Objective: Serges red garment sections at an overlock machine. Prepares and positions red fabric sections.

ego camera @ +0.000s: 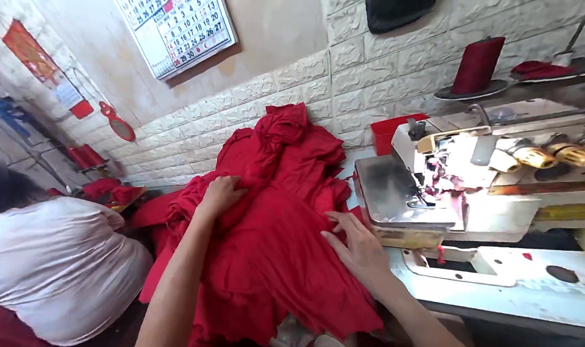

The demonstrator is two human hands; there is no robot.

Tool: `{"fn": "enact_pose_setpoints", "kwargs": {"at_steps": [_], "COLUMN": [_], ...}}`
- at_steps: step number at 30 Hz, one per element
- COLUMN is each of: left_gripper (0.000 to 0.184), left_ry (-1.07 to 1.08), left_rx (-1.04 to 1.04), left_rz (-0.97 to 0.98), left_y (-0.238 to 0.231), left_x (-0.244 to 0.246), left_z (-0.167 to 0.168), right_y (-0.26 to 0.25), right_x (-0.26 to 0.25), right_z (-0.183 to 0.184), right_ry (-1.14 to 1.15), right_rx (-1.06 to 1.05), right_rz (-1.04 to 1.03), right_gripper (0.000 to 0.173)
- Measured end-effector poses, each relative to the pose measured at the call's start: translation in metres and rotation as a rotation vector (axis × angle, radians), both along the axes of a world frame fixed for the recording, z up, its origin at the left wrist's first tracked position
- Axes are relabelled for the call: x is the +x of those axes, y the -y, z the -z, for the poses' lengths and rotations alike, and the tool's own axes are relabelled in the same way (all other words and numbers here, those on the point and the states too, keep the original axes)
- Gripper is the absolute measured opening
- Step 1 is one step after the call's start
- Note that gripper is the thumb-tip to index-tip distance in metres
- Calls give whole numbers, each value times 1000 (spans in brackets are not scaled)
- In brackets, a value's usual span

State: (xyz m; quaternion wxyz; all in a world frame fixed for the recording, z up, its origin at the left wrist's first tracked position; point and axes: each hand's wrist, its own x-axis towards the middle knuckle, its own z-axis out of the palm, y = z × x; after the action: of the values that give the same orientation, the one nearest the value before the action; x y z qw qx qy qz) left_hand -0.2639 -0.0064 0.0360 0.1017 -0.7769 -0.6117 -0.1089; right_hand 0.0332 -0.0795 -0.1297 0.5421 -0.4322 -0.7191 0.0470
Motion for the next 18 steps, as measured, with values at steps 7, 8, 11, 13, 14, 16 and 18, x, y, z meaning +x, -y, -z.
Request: {"fn": "enact_pose_setpoints", "kwargs": {"at_steps": [7,8,11,13,14,16,18], "left_gripper": [34,34,35,34,34,35,36], "left_ry": [299,303,298,297,300,294,278], "left_rx": [-132,-132,-122,-110,-100,-93,-96], "left_rz": [32,26,9,14,22,14,-8], "left_y": [-16,-16,-16,-15,-13,-10,-8], "left_x": [-37,-37,-37,-37,-36,-33,-31], "left_z": [-19,-18,-15,-13,-13,-12,-11], "right_y": [-13,-14,-13,-10,-9,-8,-11], "right_x": [-15,-17,-20,-21,-22,-23,-23], "right_z": [-4,-4,-7,-12,-15,-21,-29], "right_ry": [100,87,38,23,15,38,128], "right_rx": [1,8,96,153,155,73,-109], "right_rz": [-18,-22,6,2,-16,-30,-39], "right_gripper": [31,26,18,21,25,36,38]}}
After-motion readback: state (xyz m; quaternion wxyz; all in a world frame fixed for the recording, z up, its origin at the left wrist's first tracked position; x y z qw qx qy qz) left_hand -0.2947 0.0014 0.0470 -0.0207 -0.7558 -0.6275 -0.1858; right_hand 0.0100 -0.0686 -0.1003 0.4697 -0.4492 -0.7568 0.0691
